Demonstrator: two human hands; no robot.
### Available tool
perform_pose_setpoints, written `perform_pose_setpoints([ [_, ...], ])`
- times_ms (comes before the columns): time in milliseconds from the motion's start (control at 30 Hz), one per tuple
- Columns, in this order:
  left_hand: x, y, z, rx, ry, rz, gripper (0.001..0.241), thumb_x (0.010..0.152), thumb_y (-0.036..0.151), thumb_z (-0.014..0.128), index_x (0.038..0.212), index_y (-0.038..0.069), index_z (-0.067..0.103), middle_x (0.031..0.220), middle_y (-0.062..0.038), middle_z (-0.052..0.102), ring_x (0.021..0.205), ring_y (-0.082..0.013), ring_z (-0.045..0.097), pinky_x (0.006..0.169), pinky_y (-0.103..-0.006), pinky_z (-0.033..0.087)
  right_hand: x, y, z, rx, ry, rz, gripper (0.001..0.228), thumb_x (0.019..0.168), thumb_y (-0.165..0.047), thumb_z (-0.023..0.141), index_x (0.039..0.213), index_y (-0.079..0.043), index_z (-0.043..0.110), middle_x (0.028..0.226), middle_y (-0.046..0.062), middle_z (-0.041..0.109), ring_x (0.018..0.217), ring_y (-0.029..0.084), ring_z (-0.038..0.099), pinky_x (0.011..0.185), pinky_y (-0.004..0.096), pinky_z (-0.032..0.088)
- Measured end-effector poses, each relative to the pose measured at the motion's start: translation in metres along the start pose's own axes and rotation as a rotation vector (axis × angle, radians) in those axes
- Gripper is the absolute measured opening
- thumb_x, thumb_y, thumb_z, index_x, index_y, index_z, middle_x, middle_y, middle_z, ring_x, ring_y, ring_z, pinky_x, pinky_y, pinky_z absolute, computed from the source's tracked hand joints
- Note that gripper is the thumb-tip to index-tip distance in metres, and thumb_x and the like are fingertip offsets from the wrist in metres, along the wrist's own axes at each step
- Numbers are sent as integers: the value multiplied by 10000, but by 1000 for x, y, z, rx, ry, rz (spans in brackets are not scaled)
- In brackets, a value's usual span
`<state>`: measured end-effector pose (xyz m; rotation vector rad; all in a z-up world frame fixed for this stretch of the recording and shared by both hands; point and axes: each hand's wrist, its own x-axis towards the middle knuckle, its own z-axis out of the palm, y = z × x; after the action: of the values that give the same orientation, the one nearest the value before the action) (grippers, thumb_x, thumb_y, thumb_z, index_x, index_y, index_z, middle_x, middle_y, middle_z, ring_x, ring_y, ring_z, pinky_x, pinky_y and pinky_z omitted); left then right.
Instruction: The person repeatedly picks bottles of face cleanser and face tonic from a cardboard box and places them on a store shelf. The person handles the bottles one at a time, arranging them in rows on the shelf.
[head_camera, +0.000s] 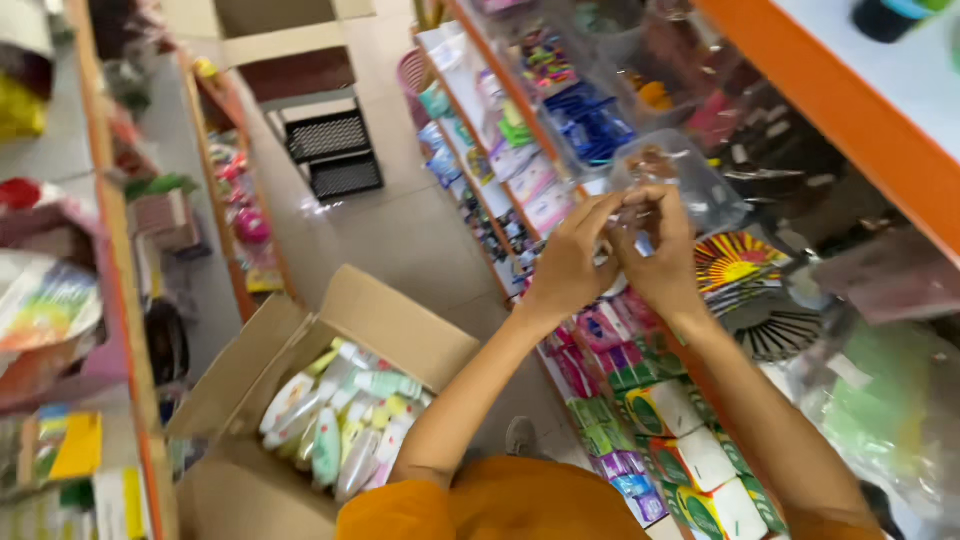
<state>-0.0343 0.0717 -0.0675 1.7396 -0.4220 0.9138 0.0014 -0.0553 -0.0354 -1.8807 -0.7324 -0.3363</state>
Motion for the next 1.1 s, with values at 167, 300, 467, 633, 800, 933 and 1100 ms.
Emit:
perform_pose_setpoints([
  [167, -73, -7, -95, 189, 157, -218, 442, 803, -106, 608, 1240, -48, 631, 1179, -231, 676, 1130, -440, 665, 974, -469, 550, -39, 20, 132, 358, -204, 74, 324, 901, 112, 694, 1165, -14, 552, 1022, 116, 678, 953, 204, 706, 806, 353, 578],
  [300, -138, -7, -146, 292, 293, -409, 415, 829, -85, 625, 1242, -48, 638, 1167, -243, 683, 1114, -451, 667, 942, -479, 560, -78, 41, 220, 422, -392, 64, 301, 899, 108, 708, 1140, -18, 578, 981, 146, 689, 931, 259, 724, 792, 348, 588],
  [467, -219, -2, -192, 446, 460, -601, 331, 910, -15, 577, 1235, -19, 638, 1157, -197, 687, 1100, -404, 684, 924, -434, 571, -139, 8, 294, 526, -598, 111, 259, 908, 111, 672, 1116, -7, 573, 999, 114, 642, 976, 212, 660, 848, 366, 571],
  [633, -341, -54, -210, 571, 685, -824, 456, 837, 3, 683, 1290, -23, 632, 1153, -227, 688, 1086, -443, 683, 906, -446, 586, -209, 26, 366, 493, -816, 118, 226, 911, 62, 707, 1102, -24, 625, 982, 137, 681, 933, 247, 693, 790, 354, 593],
  [800, -447, -107, -241, 747, 783, -1129, 568, 809, 56, 706, 1348, -44, 559, 1253, -298, 630, 1178, -502, 629, 1014, -577, 535, -283, 86, 433, 329, -961, 90, 232, 891, 9, 721, 1108, -40, 653, 991, 180, 724, 960, 349, 729, 755, 403, 609],
  [933, -508, -144, -267, 876, 650, -1490, 784, 771, 169, 816, 1441, -15, 452, 1412, -252, 537, 1368, -437, 515, 1143, -530, 454, -320, 144, 460, 154, -1090, 210, 325, 934, -54, 708, 1249, -91, 637, 1184, 188, 680, 1137, 376, 671, 887, 471, 606],
  [1100, -528, -165, -282, 799, 457, -1600, 768, 686, 169, 904, 1331, 38, 508, 1299, -208, 608, 1321, -425, 553, 1130, -486, 473, -322, 170, 457, 140, -1077, 234, 370, 905, -29, 685, 1270, -57, 635, 1206, 226, 690, 1125, 382, 677, 909, 467, 593],
])
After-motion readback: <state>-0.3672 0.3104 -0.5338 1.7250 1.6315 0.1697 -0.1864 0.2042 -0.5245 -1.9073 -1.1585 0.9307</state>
